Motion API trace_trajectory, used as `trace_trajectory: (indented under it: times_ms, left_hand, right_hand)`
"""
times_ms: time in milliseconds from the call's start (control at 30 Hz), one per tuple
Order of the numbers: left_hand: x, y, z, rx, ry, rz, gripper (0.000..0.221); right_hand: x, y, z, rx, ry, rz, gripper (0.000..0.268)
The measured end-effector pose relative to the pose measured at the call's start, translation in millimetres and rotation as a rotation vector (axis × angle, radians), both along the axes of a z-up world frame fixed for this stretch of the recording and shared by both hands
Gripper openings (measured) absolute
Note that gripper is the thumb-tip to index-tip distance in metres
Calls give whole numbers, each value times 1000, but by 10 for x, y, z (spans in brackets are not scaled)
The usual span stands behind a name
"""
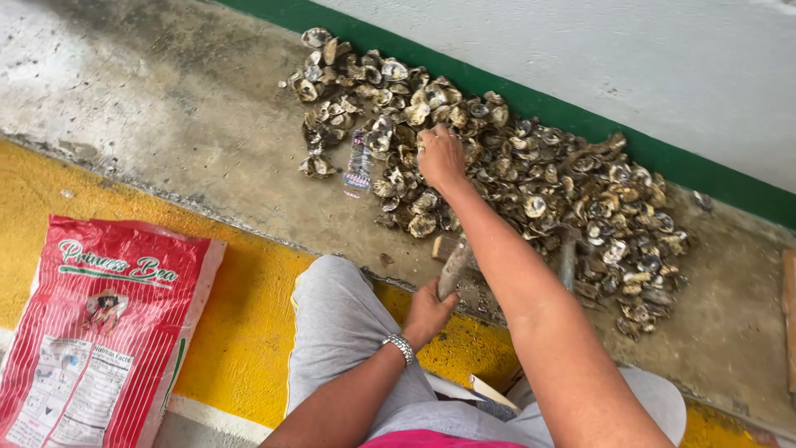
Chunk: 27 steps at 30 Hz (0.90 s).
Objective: Crushing oyster shells on a concrete ledge using a hammer and a metal rod.
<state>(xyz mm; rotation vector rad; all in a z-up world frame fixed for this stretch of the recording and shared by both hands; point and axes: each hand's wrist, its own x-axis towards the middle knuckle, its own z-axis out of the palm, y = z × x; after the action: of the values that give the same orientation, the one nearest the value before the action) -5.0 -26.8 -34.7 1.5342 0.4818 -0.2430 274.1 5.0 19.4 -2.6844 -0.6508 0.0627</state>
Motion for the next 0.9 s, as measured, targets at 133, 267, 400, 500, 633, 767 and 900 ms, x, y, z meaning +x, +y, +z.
trace_trajectory:
  times_ms: [133,267,400,500,633,767,900]
  left_hand:
    - [20,-29,-51,61,-150,17,46]
    - [92,43,298,105,45,-100,46]
    - [78,-23,170,204,-76,-114,45]
    - [107,16,336,244,-22,-137,48]
    - [153,-8,69,209,56,-134,57]
    - [88,-140,-416,17,-98,126,44]
    - [138,-100,-245,-30,-155,331,30]
  right_hand:
    - [274,153,-148,-140,-68,95,38]
    - [507,181,-437,-325,-159,190,35]
    - [478,190,-367,-379,-155,222,35]
    - [138,46,71,-227,-34,150,35]
    - [-10,-481,85,372,101,27,28]
    - [-681,-1314,447,798,167,-125,24]
    - [-1533,-1866,888,631,1,-372,47]
